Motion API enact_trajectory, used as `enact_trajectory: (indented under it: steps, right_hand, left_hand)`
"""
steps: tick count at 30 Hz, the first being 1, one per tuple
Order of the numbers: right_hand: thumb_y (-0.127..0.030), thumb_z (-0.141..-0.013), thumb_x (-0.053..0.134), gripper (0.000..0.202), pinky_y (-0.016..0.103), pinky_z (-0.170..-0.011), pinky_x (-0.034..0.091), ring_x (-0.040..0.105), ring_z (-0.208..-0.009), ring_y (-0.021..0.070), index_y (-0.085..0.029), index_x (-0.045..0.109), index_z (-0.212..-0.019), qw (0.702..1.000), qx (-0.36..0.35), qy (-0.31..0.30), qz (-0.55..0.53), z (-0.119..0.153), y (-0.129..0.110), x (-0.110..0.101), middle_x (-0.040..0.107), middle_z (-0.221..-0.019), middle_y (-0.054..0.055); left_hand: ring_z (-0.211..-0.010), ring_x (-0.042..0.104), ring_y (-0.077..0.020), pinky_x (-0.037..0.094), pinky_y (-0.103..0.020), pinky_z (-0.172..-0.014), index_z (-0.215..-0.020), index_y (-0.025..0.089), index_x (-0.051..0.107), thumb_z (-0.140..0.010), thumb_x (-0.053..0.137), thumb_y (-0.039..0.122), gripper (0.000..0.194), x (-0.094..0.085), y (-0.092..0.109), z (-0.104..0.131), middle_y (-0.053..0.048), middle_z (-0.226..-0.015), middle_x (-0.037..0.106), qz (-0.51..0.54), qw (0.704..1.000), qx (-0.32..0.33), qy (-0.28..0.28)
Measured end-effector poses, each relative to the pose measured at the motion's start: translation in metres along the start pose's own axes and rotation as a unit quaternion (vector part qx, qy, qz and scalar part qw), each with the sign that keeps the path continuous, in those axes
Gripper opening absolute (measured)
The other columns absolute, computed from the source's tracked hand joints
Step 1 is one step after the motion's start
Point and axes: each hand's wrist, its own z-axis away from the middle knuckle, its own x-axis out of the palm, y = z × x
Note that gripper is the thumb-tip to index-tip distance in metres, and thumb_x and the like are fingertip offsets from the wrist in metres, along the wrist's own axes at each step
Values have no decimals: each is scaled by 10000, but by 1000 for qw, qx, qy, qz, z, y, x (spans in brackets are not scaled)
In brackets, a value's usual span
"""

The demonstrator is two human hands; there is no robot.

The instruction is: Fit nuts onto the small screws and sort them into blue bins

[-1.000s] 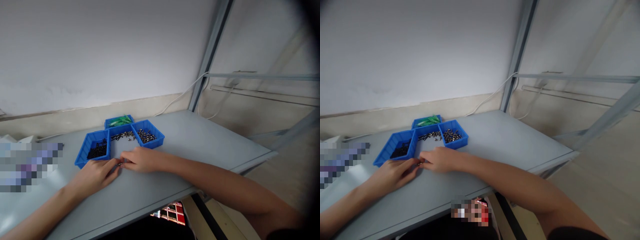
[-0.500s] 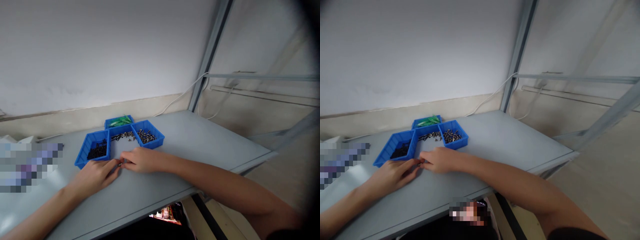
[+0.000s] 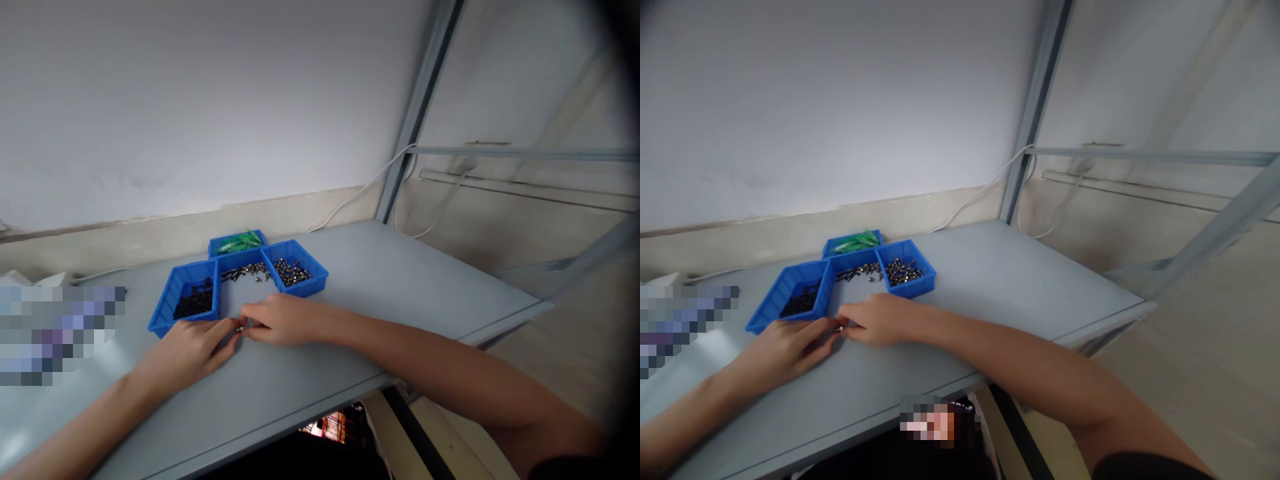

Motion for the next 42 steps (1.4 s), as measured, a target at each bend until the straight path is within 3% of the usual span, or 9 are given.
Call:
enact_trajectory:
  steps: [42]
  right_hand:
    - [-265,-873,400,169,234,-538,318,541,-645,133,-173,536,-913,1000,-14,-5,22,-1,3,3,623,-769,32]
  left_hand:
    - [-554,604,-142,436,-258,-502,-900,181,556,-913,349,302,240,1,0,0,6,-635,607,3,1000,4,-5]
